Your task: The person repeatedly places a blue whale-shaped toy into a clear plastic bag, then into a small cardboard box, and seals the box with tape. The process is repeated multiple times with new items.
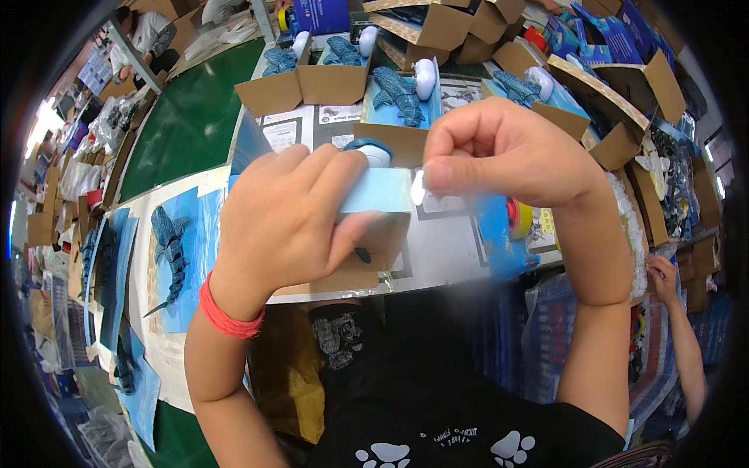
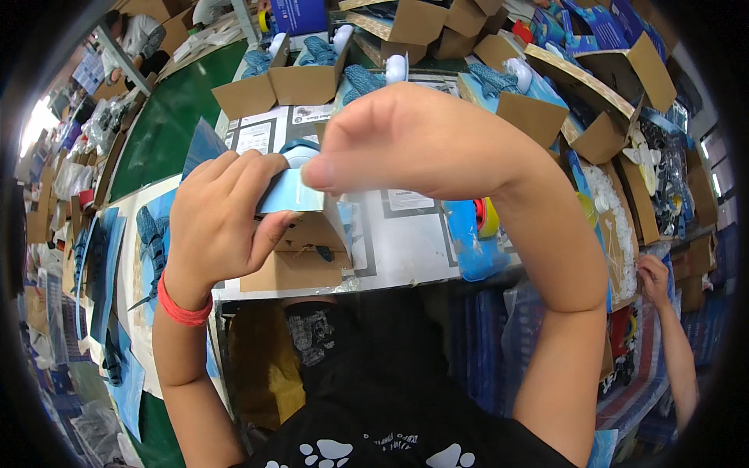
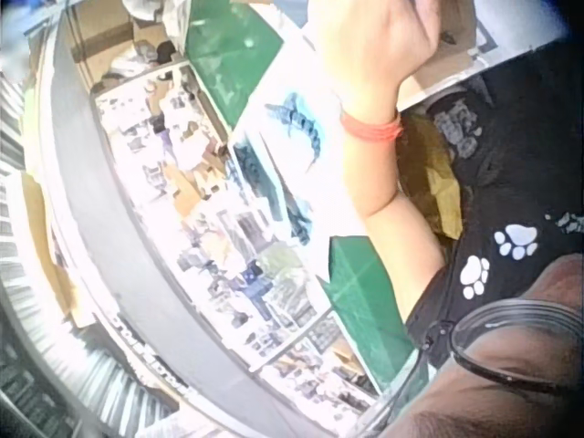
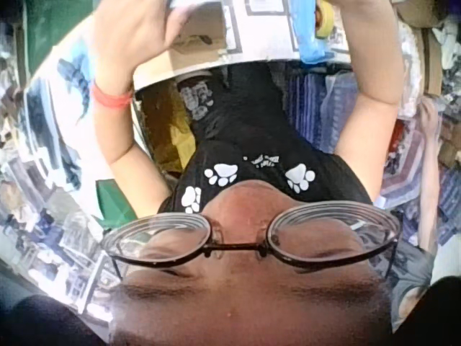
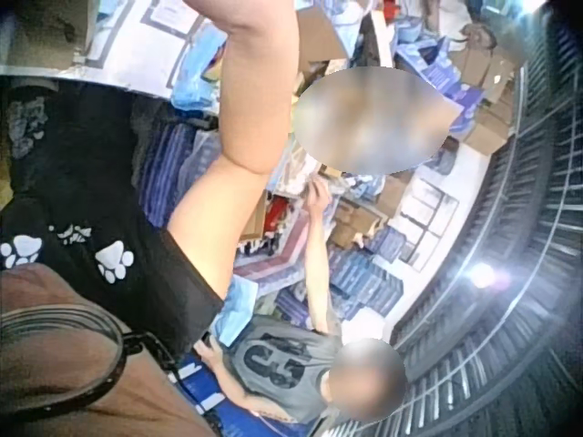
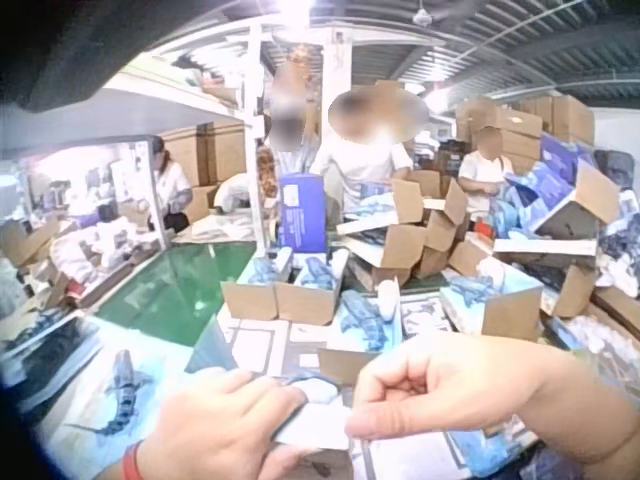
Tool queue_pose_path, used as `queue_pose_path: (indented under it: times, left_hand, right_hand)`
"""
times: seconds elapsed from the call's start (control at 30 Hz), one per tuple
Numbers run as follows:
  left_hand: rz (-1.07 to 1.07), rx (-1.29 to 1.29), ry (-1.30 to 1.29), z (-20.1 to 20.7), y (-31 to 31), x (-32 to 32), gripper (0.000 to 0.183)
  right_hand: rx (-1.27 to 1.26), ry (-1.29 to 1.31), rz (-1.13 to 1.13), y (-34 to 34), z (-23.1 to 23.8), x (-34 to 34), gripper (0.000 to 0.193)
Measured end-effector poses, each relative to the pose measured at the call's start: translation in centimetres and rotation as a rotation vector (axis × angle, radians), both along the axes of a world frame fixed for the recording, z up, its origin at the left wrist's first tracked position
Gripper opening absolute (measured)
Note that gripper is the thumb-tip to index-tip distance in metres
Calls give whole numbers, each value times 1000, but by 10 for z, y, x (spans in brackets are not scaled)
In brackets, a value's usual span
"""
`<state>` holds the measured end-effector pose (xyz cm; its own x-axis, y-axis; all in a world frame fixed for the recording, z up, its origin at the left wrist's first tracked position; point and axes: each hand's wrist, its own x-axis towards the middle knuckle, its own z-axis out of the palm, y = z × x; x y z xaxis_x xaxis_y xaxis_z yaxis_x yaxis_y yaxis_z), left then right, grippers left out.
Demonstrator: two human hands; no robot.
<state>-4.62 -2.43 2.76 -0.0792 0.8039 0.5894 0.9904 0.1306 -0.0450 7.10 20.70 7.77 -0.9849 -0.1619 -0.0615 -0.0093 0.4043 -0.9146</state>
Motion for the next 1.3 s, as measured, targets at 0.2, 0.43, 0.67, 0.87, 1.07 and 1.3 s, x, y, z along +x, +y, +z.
queue_pose_path:
  times: [0.2,0.43,0.67,0.87,1.07,1.3]
  left_hand:
    - [0,27,-9,-4,0,-1,40]
    - [-2,33,6,-5,0,-1,42]
    - [24,17,29,-5,0,3,42]
    - [-4,61,55,-10,-2,-6,40]
    - [9,45,77,-8,3,2,48]
    - [82,-16,199,1,4,5,58]
  right_hand:
    - [330,-58,-119,-14,-3,-12,36]
    - [-262,-338,-70,3,-40,-13,28]
    - [-399,-252,-69,0,-60,-3,26]
    - [-31,2,-254,-20,-86,-2,40]
    - [-255,-16,-381,-21,-136,5,67]
    - [356,893,-528,-83,-137,21,77]
